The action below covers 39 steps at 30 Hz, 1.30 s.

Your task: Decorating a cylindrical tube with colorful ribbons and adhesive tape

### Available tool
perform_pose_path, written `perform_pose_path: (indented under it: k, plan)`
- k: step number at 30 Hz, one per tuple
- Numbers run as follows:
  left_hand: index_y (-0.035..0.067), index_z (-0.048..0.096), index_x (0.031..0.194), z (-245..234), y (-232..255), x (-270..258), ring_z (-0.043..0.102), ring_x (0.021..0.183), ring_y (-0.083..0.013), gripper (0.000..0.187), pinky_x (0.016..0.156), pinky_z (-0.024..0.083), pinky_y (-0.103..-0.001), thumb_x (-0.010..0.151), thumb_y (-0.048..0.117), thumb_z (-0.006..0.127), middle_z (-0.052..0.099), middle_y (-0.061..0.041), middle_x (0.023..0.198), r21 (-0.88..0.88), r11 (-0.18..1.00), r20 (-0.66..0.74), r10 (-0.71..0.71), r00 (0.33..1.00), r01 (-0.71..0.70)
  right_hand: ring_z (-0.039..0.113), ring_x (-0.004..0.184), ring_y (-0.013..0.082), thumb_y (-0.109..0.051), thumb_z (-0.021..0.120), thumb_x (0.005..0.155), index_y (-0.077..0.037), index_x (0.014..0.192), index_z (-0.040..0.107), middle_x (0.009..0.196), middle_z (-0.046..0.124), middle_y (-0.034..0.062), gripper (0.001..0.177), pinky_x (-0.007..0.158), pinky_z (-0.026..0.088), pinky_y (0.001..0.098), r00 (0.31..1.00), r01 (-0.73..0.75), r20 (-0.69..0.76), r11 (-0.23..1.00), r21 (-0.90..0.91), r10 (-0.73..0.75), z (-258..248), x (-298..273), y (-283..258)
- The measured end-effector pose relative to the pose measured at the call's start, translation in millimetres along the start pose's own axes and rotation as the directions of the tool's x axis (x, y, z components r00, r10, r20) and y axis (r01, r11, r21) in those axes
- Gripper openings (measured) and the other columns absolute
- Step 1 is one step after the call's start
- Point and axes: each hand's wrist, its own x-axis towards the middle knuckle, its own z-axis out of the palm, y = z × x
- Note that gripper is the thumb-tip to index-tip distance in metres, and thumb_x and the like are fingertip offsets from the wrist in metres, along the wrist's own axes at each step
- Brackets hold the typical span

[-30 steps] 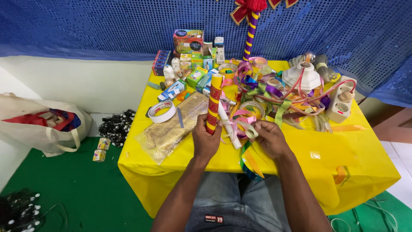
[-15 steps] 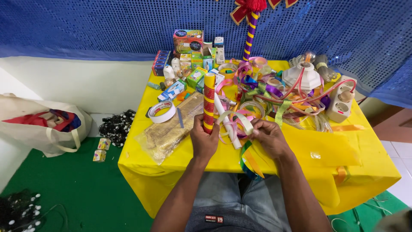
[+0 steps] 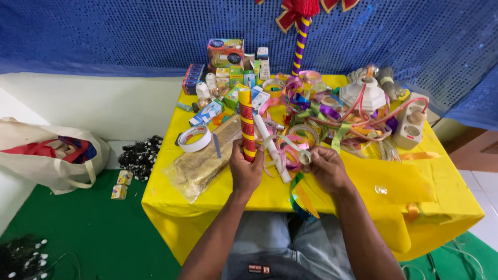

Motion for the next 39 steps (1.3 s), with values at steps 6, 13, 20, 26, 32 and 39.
perform_pose_path:
  k: [6,13,20,26,32,39]
  plan:
    - [0.0,0.056,0.105,14.5,28.4,31.6,0.062,0.066,-0.0172,0.027,0.06,0.053,-0.031,0.088,0.01,0.075,0.062,-0.01,0.083,-0.177,0.954,0.149,-0.217,0.965,0.242,0.074,0.069,0.0301,0.0,0.076,0.084,0.014,0.099,0.065,0.083,0.069,0.0227,0.023,0.069,0.063,0.04,0.999,0.001,-0.037,0.993,-0.122,-0.005,8.1,25.9,-22.0]
    - [0.004,0.054,0.102,60.0,41.5,110.6,0.057,0.053,-0.0085,0.023,0.046,0.049,-0.022,0.089,0.01,0.072,0.06,-0.005,0.077,-0.396,0.847,0.176,-0.309,0.935,0.355,0.074,0.067,0.0207,0.008,0.075,0.083,0.013,0.099,0.067,0.076,0.068,0.0142,0.018,0.065,0.064,0.0321,0.999,-0.028,-0.046,0.883,-0.469,0.007,57.1,92.4,-97.0]
    - [0.004,0.054,0.107,94.9,19.1,176.1,0.062,0.052,-0.0092,0.029,0.047,0.052,-0.021,0.087,0.009,0.075,0.066,-0.005,0.082,-0.454,0.841,0.197,-0.227,0.954,0.293,0.068,0.077,0.0217,0.005,0.071,0.092,0.008,0.092,0.068,0.087,0.065,0.017,0.003,0.074,0.061,0.0361,0.995,0.101,0.038,0.824,-0.557,-0.096,77.2,160.5,-154.0]
    - [0.002,0.055,0.11,116.8,25.6,205.3,0.061,0.048,-0.0099,0.032,0.042,0.051,-0.022,0.087,0.008,0.076,0.066,-0.007,0.081,-0.522,0.798,0.237,-0.205,0.95,0.302,0.07,0.071,0.0199,0.0,0.073,0.095,0.009,0.099,0.067,0.077,0.066,0.015,0.012,0.068,0.059,0.0318,0.977,0.179,0.011,0.79,-0.587,-0.213,63.3,196.0,-165.7]
    - [0.003,0.055,0.111,133.8,29.4,217.8,0.065,0.055,-0.0114,0.034,0.045,0.051,-0.021,0.087,0.009,0.078,0.066,-0.007,0.085,-0.6,0.732,0.274,-0.193,0.942,0.324,0.069,0.069,0.0189,0.003,0.069,0.096,0.01,0.117,0.06,0.08,0.068,0.0176,0.024,0.071,0.059,0.0316,0.944,0.28,0.019,0.766,-0.579,-0.331,75.9,208.3,-182.4]
    - [0.001,0.055,0.113,134.9,30.1,216.7,0.067,0.065,-0.0148,0.035,0.051,0.052,-0.023,0.089,0.01,0.078,0.065,-0.007,0.089,-0.591,0.694,0.358,-0.232,0.905,0.411,0.069,0.072,0.0153,0.004,0.073,0.094,0.006,0.108,0.062,0.078,0.069,0.0121,0.017,0.075,0.056,0.0278,0.91,0.292,-0.007,0.651,-0.701,-0.415,71.2,208.0,-171.1]
